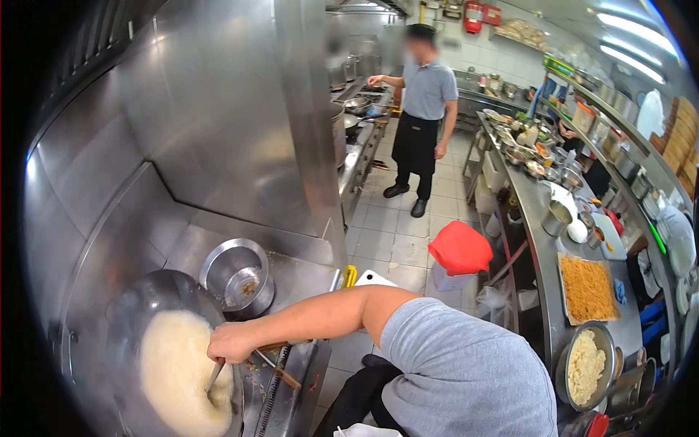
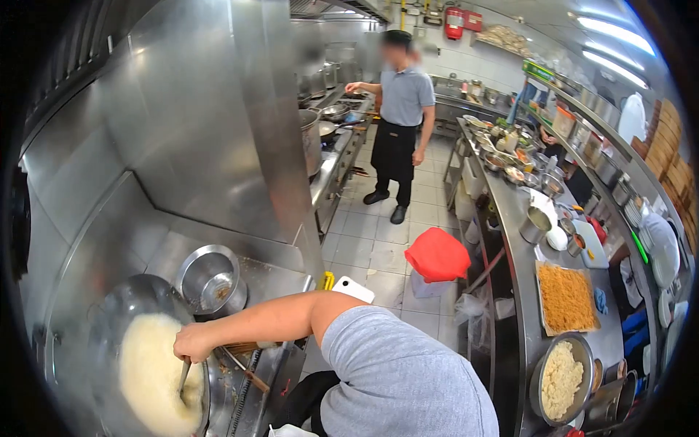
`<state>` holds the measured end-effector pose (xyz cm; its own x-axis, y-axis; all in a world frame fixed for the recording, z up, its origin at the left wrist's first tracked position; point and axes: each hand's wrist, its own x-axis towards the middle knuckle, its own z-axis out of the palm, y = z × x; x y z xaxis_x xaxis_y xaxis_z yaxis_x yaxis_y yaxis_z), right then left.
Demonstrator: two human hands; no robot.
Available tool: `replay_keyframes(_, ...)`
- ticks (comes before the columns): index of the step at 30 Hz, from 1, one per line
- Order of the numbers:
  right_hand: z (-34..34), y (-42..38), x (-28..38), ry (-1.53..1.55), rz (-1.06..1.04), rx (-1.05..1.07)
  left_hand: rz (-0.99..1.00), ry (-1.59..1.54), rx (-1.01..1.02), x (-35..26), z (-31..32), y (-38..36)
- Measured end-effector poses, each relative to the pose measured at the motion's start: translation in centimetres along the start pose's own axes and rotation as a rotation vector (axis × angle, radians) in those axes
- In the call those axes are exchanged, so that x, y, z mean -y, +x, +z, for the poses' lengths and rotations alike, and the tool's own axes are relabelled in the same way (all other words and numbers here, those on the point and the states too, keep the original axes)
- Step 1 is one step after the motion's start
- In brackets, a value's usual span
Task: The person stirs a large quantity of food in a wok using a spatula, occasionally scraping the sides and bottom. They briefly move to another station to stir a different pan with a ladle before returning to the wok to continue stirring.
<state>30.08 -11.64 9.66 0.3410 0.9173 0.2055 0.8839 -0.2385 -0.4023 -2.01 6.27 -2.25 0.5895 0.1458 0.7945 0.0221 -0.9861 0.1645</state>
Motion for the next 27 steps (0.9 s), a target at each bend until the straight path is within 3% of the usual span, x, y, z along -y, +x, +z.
replay_keyframes(6,8.8,8.3,-0.1,-0.179,0.035,-0.207,-0.109,0.084,0.069,-0.7,-0.2,-1.5)
replay_keyframes(12,12.1,12.7,-2.0,-0.321,0.080,-0.295,-0.182,0.160,0.178,0.4,1.5,-2.0)
replay_keyframes(16,10.1,12.4,-2.6,-0.292,0.236,-0.289,-0.176,0.098,0.187,-0.8,0.2,-0.4)
replay_keyframes(21,7.3,9.2,-4.8,-0.207,0.195,-0.188,-0.249,0.082,0.247,-1.7,-0.6,0.4)
replay_keyframes(27,0.9,1.4,-3.0,-0.050,0.264,0.006,-0.298,0.104,0.325,-2.9,-1.6,1.6)
